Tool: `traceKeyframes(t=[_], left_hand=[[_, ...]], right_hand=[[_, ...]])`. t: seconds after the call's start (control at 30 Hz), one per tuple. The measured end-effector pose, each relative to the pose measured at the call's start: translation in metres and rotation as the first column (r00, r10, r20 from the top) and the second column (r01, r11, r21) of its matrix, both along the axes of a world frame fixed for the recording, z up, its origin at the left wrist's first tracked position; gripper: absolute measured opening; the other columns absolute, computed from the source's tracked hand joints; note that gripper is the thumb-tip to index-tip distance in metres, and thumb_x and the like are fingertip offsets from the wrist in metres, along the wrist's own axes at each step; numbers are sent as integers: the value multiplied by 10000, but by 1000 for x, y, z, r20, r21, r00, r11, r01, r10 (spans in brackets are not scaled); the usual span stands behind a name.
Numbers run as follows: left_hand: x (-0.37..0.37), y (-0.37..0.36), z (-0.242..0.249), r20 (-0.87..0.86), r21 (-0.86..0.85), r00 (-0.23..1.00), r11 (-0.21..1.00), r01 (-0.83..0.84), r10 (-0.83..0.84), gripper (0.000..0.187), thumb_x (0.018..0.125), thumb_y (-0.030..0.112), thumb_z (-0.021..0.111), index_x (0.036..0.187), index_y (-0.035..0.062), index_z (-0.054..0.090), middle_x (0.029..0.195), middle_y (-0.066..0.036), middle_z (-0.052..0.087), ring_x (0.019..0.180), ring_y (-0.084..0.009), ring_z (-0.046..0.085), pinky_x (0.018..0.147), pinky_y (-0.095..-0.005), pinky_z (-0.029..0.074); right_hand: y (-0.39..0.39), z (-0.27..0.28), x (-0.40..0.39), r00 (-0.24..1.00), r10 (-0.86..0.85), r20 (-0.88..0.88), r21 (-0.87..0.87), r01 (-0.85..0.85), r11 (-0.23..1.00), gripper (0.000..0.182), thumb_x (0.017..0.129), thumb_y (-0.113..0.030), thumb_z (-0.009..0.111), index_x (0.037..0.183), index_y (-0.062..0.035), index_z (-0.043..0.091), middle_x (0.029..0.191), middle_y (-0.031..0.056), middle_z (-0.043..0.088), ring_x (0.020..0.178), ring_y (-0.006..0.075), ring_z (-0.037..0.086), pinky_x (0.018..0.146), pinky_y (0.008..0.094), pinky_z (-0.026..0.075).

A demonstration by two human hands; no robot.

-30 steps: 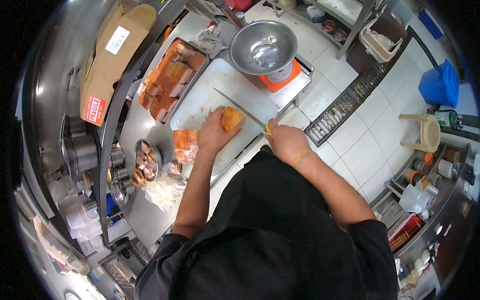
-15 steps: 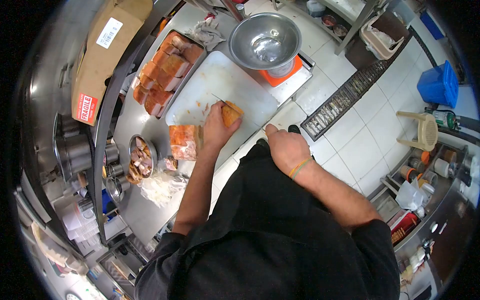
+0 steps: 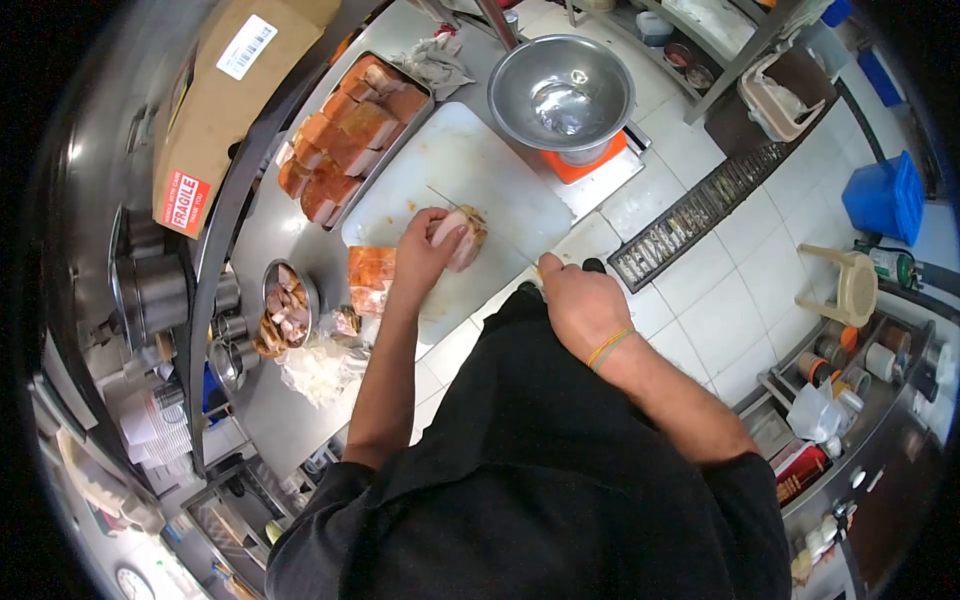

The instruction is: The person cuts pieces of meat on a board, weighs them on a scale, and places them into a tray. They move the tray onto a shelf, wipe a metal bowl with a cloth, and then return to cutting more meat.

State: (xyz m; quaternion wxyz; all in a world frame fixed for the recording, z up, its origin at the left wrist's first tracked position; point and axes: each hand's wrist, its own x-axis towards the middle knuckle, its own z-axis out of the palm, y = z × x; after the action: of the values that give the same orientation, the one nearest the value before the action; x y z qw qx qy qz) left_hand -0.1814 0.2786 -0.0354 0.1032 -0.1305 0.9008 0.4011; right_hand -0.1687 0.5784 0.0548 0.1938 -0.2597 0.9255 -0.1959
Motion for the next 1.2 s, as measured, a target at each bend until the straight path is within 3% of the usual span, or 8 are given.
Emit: traceKeyframes(t=[0.13, 0.33, 0.43, 0.63, 0.8, 0.93, 1.2], left_hand=[[10, 30, 30, -118, -258, 988, 964, 62, -95, 670, 805, 316, 855, 1321, 38, 530, 1267, -188, 624, 1136, -340, 650, 955, -427, 533], [4, 36, 19, -88, -327, 993, 944, 41, -74, 635, 756, 309, 844, 1246, 45, 539, 1230, -184, 590, 1190, -399, 581, 982, -490, 517], [5, 37, 13, -203, -383, 971, 923, 40, -126, 621, 741, 309, 850, 1225, 80, 536, 1195, -177, 633, 1086, -397, 644, 903, -502, 540], [7, 38, 3, -255, -408, 960, 913, 1, -115, 600, 730, 315, 847, 1201, 85, 556, 1150, -141, 637, 1060, -375, 651, 855, -499, 538], [7, 40, 0, -275, -402, 955, 916, -9, -111, 620, 720, 299, 855, 1216, 80, 555, 1170, -133, 639, 1078, -365, 648, 869, -495, 531], [7, 40, -2, -281, -381, 955, 924, -19, -97, 635, 717, 286, 860, 1229, 72, 552, 1191, -140, 636, 1112, -366, 634, 905, -493, 524], [-6, 42, 4, -107, -376, 991, 926, 39, -85, 625, 707, 285, 867, 1208, 55, 573, 1220, -156, 632, 1157, -374, 611, 968, -483, 510]], right_hand=[[-3, 5, 1, 1000, 1, -5, 32, -1, 999, 139, 923, -80, 533, 1050, -23, 537, 835, 180, 698, 761, 352, 725, 650, 452, 575], [-6, 12, 5, 1000, 25, -15, 87, -24, 996, 130, 916, -78, 559, 1029, -21, 532, 842, 171, 707, 746, 329, 736, 636, 419, 593], [-9, 17, 6, 999, 26, 23, 114, -29, 993, 126, 920, -79, 560, 1024, -16, 529, 847, 179, 712, 755, 330, 741, 652, 416, 601], [-30, 17, -1, 997, 7, 70, 121, -16, 992, 120, 929, -71, 547, 1022, 3, 530, 855, 198, 722, 774, 342, 747, 675, 422, 607], [-56, -14, -9, 999, -24, 32, 45, 22, 999, 123, 932, -63, 535, 1025, 16, 546, 870, 218, 726, 802, 374, 747, 705, 444, 605], [-63, -13, -18, 993, -38, 108, 35, 34, 999, 129, 934, -65, 535, 1028, 21, 556, 878, 220, 730, 829, 397, 745, 734, 468, 600], [-43, 26, -8, 957, -72, 282, 126, 37, 991, 150, 935, -60, 538, 1053, 29, 567, 891, 224, 734, 850, 393, 748, 755, 475, 600]])
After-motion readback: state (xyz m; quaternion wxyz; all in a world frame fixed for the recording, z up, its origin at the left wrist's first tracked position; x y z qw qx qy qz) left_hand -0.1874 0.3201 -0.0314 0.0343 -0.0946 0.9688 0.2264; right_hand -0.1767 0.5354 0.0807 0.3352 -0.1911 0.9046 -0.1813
